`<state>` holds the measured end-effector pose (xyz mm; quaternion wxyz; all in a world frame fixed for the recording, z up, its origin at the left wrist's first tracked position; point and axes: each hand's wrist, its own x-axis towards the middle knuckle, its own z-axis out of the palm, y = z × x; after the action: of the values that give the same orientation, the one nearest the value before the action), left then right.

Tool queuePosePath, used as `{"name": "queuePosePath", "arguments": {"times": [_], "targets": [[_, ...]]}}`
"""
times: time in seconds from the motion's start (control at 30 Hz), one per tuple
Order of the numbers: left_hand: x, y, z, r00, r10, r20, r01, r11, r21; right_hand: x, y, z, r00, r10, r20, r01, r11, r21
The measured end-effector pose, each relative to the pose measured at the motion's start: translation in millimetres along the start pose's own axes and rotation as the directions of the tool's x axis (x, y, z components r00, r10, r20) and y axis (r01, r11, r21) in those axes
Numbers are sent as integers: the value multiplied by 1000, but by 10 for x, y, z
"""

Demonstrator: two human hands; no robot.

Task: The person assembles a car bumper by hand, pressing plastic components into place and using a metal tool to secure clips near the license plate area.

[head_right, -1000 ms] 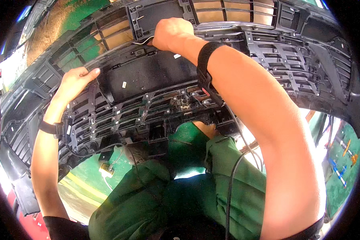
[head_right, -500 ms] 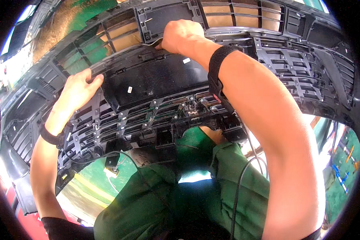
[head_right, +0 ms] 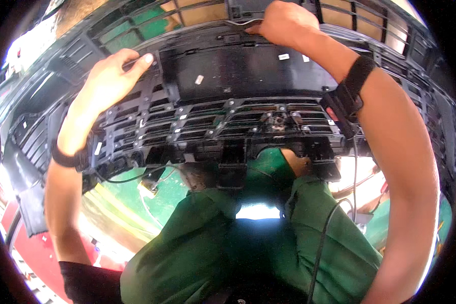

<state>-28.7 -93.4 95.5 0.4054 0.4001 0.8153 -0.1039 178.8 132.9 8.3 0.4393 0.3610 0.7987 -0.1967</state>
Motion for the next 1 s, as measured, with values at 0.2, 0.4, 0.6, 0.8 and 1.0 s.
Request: {"name": "queuePosePath", "arguments": {"times": [0.2,0.4,0.6,0.8,1.0], "targets": [[-1718,-333,-64,852,-523,-24,353,608,-711,27,203,125,973,-184,-139,177,983,-57],[-2948,-702,1051,672,-535,513,493,-194,-848,101,239,155,977,-168,-131,163,985,-49],[-2498,-515,1682,809,-283,515,131,-768,-627,71,270,148,981,-168,-100,166,986,-26],[-2435,-389,1647,716,-438,543,166,-648,-743,-93,59,-64,990,-117,-84,120,993,22],[-2539,-783,2098,695,-428,578,238,-621,-747,-114,161,-71,987,-142,-81,144,989,20]]}}
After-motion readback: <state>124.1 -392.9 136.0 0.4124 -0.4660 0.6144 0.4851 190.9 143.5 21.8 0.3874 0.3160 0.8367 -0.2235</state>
